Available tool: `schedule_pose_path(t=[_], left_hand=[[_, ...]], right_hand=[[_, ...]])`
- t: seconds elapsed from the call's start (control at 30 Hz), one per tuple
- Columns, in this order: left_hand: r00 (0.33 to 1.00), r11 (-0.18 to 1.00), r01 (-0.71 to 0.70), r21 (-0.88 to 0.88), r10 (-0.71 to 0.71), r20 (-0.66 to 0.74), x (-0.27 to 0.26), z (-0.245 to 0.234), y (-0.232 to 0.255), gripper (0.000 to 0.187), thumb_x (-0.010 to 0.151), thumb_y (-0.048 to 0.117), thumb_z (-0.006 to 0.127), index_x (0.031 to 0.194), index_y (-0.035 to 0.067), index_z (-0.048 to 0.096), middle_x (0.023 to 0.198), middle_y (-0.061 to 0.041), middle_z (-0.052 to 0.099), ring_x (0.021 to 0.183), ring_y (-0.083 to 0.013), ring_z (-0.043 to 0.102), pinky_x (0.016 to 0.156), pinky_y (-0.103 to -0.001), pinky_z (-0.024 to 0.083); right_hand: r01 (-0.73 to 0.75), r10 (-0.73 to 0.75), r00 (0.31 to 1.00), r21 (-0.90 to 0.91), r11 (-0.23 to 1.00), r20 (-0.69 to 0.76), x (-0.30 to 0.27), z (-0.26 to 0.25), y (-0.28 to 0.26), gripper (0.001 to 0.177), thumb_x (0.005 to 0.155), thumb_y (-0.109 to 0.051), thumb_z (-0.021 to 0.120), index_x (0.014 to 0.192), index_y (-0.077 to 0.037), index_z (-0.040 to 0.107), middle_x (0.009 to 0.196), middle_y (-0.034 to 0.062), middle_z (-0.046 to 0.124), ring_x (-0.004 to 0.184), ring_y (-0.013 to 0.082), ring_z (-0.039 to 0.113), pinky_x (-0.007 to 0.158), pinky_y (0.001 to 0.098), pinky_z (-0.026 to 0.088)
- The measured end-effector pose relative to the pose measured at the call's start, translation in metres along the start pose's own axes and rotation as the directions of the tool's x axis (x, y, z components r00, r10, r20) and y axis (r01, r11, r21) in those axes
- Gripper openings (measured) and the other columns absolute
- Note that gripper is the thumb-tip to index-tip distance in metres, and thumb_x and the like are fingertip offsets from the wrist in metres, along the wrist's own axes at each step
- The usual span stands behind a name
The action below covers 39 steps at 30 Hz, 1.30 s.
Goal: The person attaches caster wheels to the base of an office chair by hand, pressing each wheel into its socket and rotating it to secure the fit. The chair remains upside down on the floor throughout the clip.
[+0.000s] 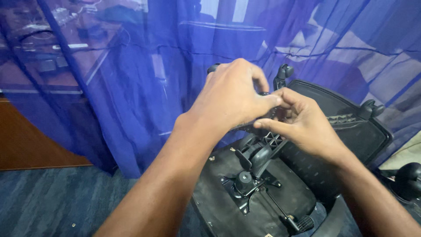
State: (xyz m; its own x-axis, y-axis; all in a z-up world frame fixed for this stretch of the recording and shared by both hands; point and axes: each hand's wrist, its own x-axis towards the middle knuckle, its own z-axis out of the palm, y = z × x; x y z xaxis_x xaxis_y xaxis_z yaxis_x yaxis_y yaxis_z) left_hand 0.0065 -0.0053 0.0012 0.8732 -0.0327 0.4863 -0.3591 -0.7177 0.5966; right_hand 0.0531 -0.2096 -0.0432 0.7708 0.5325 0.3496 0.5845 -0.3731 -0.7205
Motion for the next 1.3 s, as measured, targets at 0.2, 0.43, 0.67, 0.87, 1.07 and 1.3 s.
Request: schedule_pose_path(t=[0.2,0.43,0.67,0.87,1.07,1.3], left_hand=[[0.936,0.94,-0.288,-0.183,0.316,0.153,0.009,-0.008,-0.01,0.032,0.07,0.025,0.081,0.101,0.016,0.081,0.099,-0.009,0.08,0.093,-0.0218,0.077,0.084,-0.033,0.057],[0.973,0.977,-0.123,-0.174,0.153,0.175,0.007,-0.008,-0.001,0.028,0.075,0.031,0.082,0.098,0.014,0.08,0.098,-0.009,0.081,0.094,-0.0232,0.078,0.084,-0.034,0.059],[0.983,0.994,-0.091,-0.053,0.098,0.152,0.008,-0.008,0.004,0.032,0.067,0.024,0.078,0.098,0.017,0.082,0.093,-0.011,0.081,0.089,-0.0241,0.079,0.081,-0.035,0.06],[0.991,0.991,-0.063,-0.122,0.077,0.113,0.002,-0.006,0.015,0.035,0.069,0.023,0.079,0.103,0.015,0.079,0.101,-0.01,0.077,0.093,-0.0246,0.076,0.081,-0.036,0.058],[0.997,0.998,0.033,0.043,-0.036,0.062,-0.004,-0.006,0.033,0.024,0.073,0.028,0.081,0.093,0.014,0.082,0.089,-0.008,0.08,0.085,-0.0232,0.078,0.081,-0.034,0.059],[0.955,0.946,-0.065,-0.316,0.151,0.255,0.0,-0.001,0.028,0.033,0.067,-0.004,0.072,0.096,0.008,0.08,0.09,-0.011,0.082,0.082,-0.0254,0.079,0.068,-0.035,0.063]], right_hand=[[-0.148,0.131,0.979,0.099,0.984,0.157,0.001,-0.007,0.0,0.031,0.088,-0.017,0.077,0.114,-0.003,0.067,0.084,-0.0003,0.066,0.074,0.0066,0.06,0.063,0.0269,0.052],[-0.13,0.123,0.99,0.118,0.984,0.068,-0.002,0.002,0.009,0.029,0.084,-0.016,0.078,0.11,-0.004,0.071,0.081,-0.0014,0.069,0.067,0.0056,0.059,0.062,0.0251,0.051],[-0.117,0.1,0.99,0.179,0.977,0.099,0.001,0.001,0.008,0.036,0.086,-0.015,0.078,0.119,-0.008,0.064,0.088,-0.0028,0.067,0.074,0.0055,0.061,0.062,0.0266,0.051],[-0.042,0.014,0.99,0.204,0.978,0.138,0.007,-0.01,0.005,0.031,0.085,-0.013,0.078,0.114,-0.003,0.07,0.094,-0.0016,0.074,0.084,0.0046,0.067,0.075,0.0251,0.057],[-0.009,0.011,1.0,0.118,0.993,-0.014,-0.006,0.004,0.011,0.041,0.083,-0.01,0.087,0.109,0.001,0.057,0.082,-0.0005,0.06,0.073,0.0066,0.056,0.064,0.0256,0.048],[-0.146,0.056,0.945,0.262,0.954,0.322,-0.008,-0.026,0.011,0.031,0.097,-0.02,0.065,0.123,-0.004,0.062,0.079,0.0029,0.071,0.067,0.0086,0.068,0.062,0.0284,0.058]])
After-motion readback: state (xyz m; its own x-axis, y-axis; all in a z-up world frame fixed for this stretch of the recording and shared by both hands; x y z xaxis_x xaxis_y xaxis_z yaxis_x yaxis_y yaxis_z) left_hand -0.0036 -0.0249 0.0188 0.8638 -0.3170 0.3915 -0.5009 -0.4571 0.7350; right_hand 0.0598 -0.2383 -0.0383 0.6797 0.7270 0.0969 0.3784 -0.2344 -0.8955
